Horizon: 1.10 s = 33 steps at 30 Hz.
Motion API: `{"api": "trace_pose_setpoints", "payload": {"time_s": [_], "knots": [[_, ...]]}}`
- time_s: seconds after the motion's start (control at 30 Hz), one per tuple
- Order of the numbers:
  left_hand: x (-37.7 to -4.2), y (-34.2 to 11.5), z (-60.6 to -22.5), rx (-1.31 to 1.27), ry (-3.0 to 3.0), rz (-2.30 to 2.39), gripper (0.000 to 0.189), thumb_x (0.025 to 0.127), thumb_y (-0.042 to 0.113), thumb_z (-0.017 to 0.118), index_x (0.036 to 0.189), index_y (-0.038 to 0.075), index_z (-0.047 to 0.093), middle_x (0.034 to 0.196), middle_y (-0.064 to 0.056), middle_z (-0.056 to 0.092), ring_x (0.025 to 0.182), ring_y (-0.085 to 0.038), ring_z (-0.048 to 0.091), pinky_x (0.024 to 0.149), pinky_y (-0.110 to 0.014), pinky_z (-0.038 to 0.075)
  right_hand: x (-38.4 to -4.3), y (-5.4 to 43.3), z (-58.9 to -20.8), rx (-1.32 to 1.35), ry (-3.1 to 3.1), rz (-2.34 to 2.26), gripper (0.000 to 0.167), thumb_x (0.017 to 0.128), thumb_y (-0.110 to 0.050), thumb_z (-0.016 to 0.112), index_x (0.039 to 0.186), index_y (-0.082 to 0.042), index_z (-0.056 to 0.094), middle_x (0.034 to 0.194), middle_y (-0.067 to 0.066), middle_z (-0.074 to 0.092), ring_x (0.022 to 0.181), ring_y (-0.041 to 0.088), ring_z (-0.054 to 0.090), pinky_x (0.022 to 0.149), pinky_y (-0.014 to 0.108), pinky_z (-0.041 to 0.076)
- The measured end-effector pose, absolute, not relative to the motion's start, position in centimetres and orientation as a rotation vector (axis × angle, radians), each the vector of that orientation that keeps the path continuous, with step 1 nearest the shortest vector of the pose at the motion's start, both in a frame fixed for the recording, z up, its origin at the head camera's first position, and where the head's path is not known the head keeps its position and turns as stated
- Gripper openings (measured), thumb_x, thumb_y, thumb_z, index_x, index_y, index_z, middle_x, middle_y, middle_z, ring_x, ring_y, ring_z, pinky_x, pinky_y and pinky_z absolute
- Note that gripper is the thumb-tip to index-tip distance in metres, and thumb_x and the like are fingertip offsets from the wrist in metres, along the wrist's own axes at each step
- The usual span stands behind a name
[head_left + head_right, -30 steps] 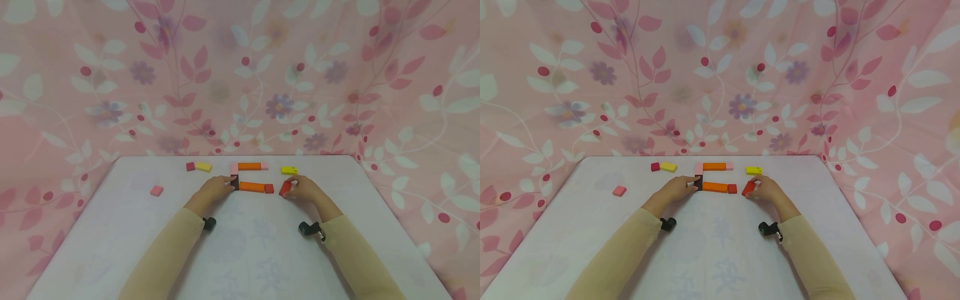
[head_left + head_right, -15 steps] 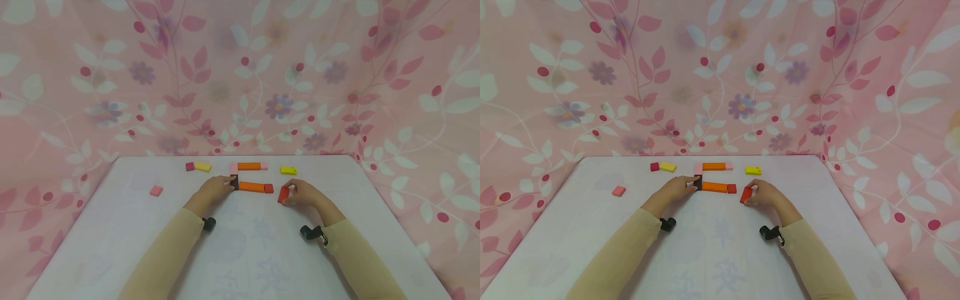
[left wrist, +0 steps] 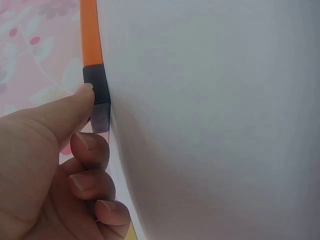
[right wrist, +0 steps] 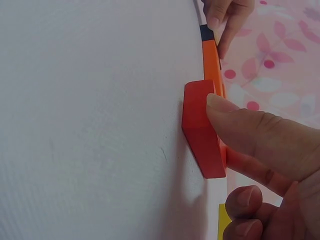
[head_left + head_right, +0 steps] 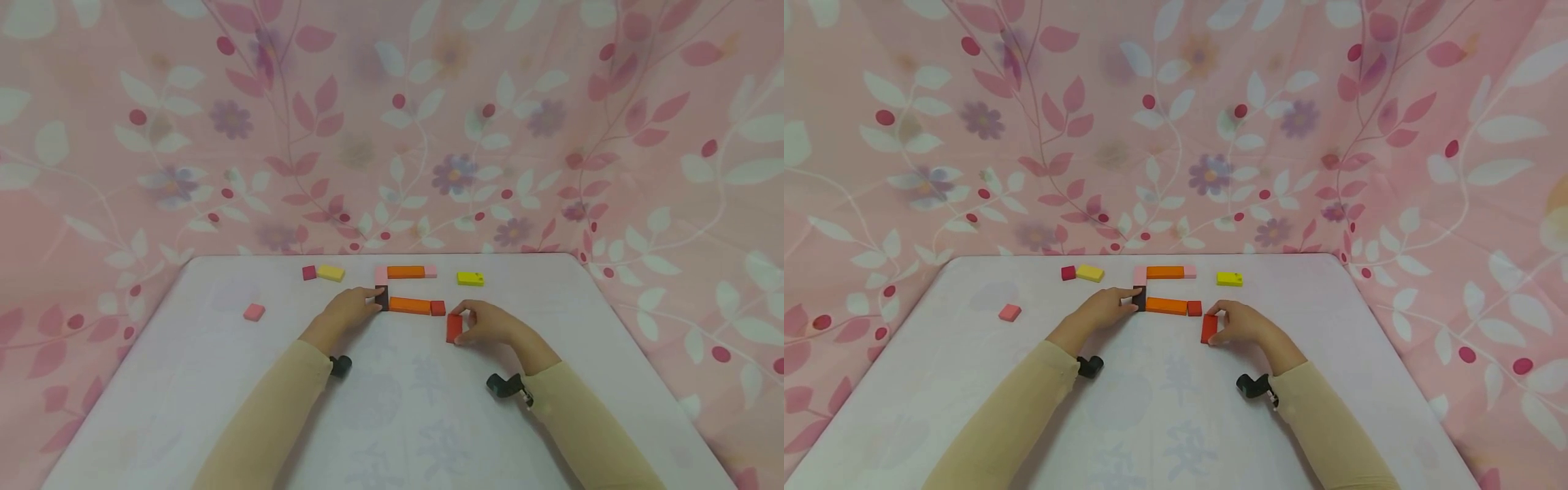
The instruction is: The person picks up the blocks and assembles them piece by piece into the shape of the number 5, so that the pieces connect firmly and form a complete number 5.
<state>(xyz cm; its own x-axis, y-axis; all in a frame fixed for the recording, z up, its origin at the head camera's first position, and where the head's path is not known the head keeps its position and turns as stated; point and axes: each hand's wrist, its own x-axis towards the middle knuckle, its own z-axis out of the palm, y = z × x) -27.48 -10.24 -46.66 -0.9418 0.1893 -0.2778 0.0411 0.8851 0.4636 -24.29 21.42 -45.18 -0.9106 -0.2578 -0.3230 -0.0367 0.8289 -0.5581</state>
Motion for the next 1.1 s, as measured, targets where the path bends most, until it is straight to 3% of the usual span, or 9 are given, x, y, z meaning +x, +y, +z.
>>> {"api": "trace_pose_setpoints", "payload": {"time_s": [0.4,0.83,1.1], "knots": [[-27.68,-10.31,-46.88,0.202,2.74,0.64,0.053,0.1,0.038,0.062,0.15,0.041,0.044,0.153,-0.01,0.046,0.14,-0.034,0.04,0.113,-0.056,0.032,-24.35,21.02,-45.41,-0.293,2.608,-0.752,0.055,0.078,-0.029,0.087,0.128,-0.025,0.066,0.09,0.007,0.054,0.085,0.023,0.051,0.067,0.033,0.043],[-27.66,-10.4,-46.93,0.224,2.757,0.649,0.053,0.099,0.038,0.062,0.149,0.04,0.045,0.152,-0.01,0.047,0.14,-0.034,0.041,0.113,-0.055,0.032,-24.15,20.56,-45.43,-0.345,2.598,-0.765,0.056,0.081,-0.024,0.085,0.134,-0.027,0.066,0.076,0.004,0.049,0.072,0.021,0.048,0.06,0.031,0.036],[-27.74,-10.34,-47.02,0.238,2.764,0.649,0.052,0.099,0.039,0.061,0.149,0.04,0.046,0.152,-0.01,0.047,0.14,-0.033,0.042,0.114,-0.055,0.031,-24.37,20.88,-45.63,-0.384,2.573,-0.765,0.058,0.082,-0.024,0.084,0.136,-0.027,0.064,0.076,0.004,0.05,0.072,0.021,0.048,0.06,0.031,0.036]]}}
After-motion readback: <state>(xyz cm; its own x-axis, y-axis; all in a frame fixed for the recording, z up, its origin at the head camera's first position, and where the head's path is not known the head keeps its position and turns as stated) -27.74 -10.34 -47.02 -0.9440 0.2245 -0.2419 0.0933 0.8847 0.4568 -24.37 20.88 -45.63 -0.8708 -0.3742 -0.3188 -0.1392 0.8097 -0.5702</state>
